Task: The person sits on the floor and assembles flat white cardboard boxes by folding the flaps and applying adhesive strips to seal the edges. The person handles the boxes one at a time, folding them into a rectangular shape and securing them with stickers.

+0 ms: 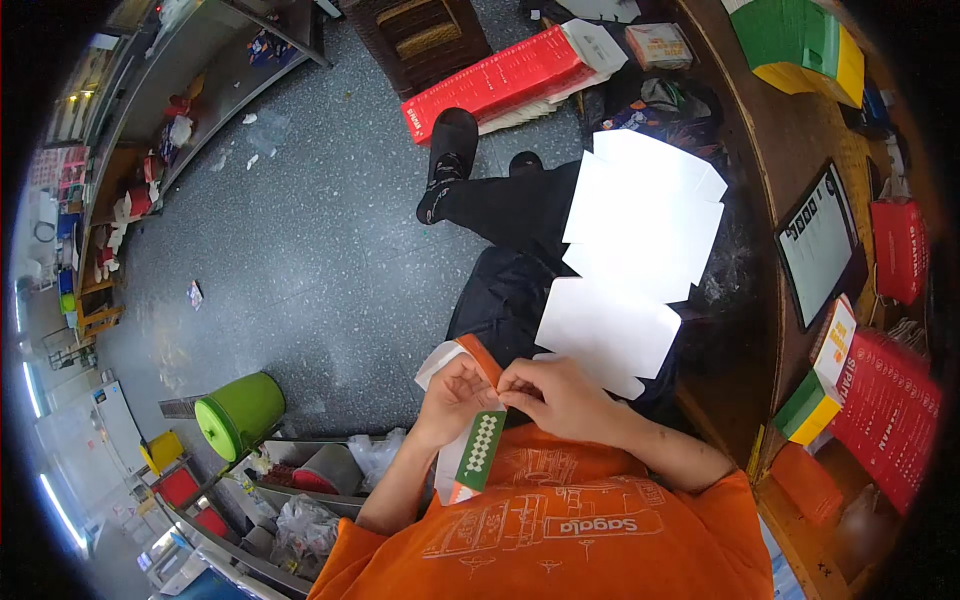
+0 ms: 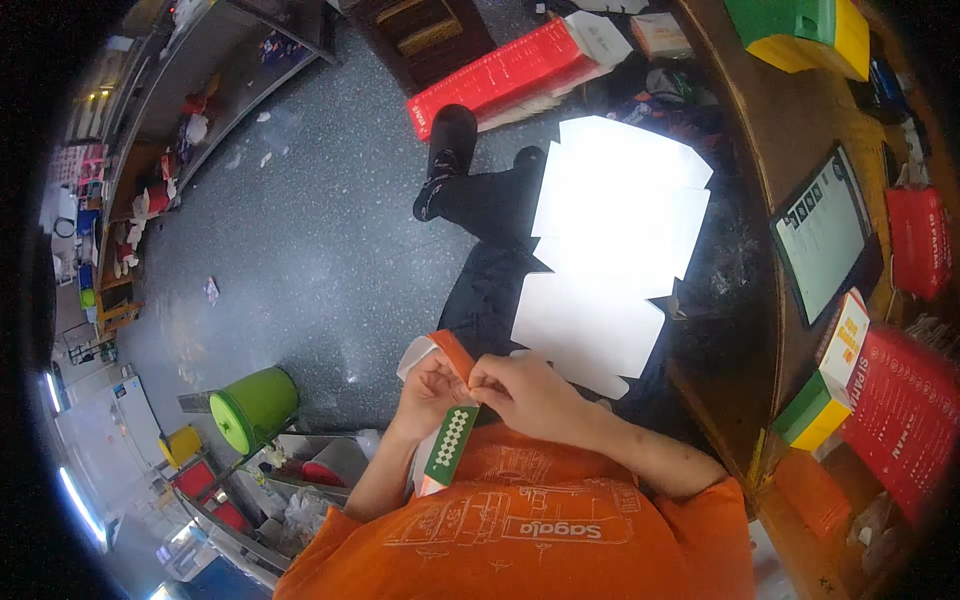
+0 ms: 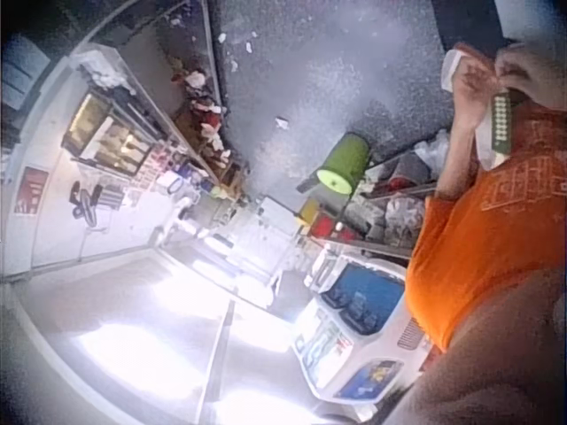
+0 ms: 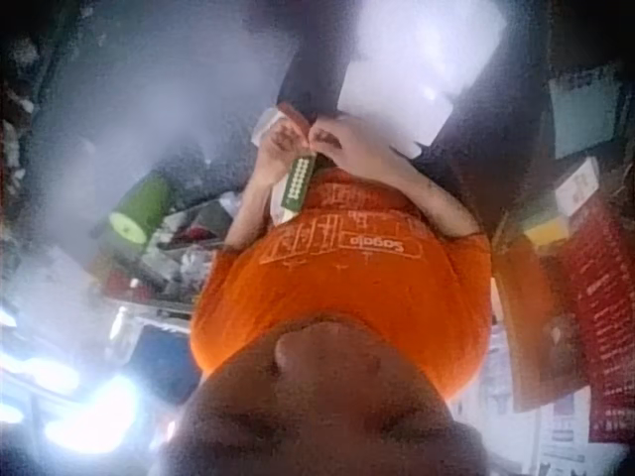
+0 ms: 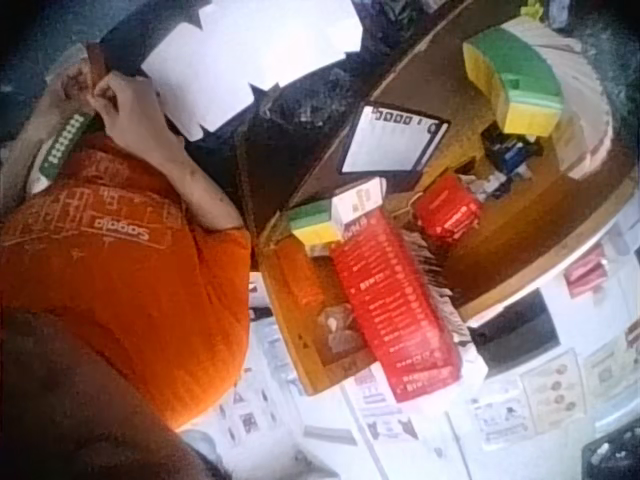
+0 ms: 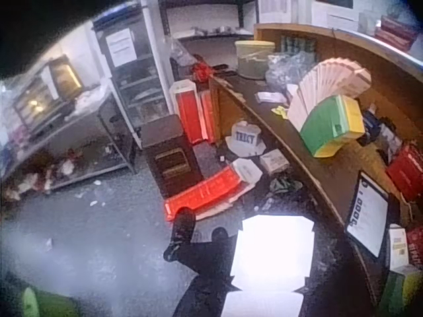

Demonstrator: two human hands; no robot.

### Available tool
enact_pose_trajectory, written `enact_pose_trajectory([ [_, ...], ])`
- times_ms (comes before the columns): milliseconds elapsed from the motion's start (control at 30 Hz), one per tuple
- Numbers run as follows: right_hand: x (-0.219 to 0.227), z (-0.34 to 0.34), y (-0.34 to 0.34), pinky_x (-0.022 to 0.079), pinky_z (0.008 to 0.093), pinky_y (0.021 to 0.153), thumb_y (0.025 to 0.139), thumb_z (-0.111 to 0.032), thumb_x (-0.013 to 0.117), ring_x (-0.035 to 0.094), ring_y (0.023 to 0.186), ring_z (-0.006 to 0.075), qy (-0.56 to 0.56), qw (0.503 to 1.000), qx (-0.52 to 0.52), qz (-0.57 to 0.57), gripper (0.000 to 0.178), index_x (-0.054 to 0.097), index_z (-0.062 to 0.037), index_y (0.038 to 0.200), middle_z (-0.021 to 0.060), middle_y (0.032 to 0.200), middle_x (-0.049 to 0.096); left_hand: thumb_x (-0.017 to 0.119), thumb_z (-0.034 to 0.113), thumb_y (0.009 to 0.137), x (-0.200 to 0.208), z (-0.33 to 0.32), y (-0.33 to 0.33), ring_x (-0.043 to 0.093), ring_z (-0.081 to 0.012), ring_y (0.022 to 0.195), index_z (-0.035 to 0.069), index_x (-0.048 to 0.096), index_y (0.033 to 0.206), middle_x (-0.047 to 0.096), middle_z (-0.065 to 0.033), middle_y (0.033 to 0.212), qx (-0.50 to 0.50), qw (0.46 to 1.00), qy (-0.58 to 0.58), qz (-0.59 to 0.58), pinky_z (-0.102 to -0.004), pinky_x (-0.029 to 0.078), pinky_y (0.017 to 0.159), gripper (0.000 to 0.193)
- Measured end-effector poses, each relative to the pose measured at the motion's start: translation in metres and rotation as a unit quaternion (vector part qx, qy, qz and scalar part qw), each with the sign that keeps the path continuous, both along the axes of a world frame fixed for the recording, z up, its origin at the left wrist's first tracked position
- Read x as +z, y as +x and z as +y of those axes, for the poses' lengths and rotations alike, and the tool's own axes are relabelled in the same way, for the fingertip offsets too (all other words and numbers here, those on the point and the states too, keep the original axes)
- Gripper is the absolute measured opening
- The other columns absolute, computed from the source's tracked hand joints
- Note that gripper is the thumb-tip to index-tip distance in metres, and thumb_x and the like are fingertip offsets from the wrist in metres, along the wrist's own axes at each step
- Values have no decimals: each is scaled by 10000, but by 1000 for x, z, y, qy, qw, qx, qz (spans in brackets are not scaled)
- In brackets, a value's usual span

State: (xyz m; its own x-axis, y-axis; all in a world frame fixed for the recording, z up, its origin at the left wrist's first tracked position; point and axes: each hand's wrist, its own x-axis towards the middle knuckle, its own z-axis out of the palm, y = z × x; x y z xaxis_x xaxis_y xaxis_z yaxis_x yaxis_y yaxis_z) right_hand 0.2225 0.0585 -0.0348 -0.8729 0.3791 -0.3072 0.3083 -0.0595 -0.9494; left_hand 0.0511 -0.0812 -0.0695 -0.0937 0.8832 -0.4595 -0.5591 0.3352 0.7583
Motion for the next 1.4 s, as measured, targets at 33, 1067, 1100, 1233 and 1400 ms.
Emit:
enact_pose_trajectory([
  [33,4,-1,1,551,375,801,937,-66,653,701,921,282,44,999,19,7,143,671,13,1054,159,1004,715,682,-56,940,1,2,1,647,-122,940,19,586,1053,661,-61,1030,7,1000,13,7,-270,531,855,167],
  [1067,81,159,93,439,400,1003,746,-636,798,540,1220,260,392,862,-297,122,731,601,-71,1165,130,1259,543,764,225,901,76,100,36,474,-453,1343,-51,429,1479,471,-274,1465,-124,849,226,460,-458,410,1123,723],
  [1100,86,190,116,439,421,1014,809,-658,743,549,1213,257,440,828,-336,94,725,587,-57,1183,137,1249,564,751,199,905,65,95,43,468,-467,1347,-31,512,1409,485,-266,1447,-189,832,256,456,-475,412,1128,603],
  [1233,125,329,215,490,390,1045,1061,-137,556,585,1238,217,293,822,-467,145,328,522,-51,1375,90,1325,606,735,168,897,21,81,79,460,-457,1365,41,621,1293,488,-235,1458,-280,766,334,472,-495,390,1144,431],
  [1400,157,416,219,490,340,1036,1086,-280,541,569,1272,177,219,844,-456,177,502,407,-44,1509,65,1436,557,741,183,877,23,90,85,408,-443,1402,36,621,1250,437,-233,1498,-333,711,327,527,-480,366,1151,419],
])
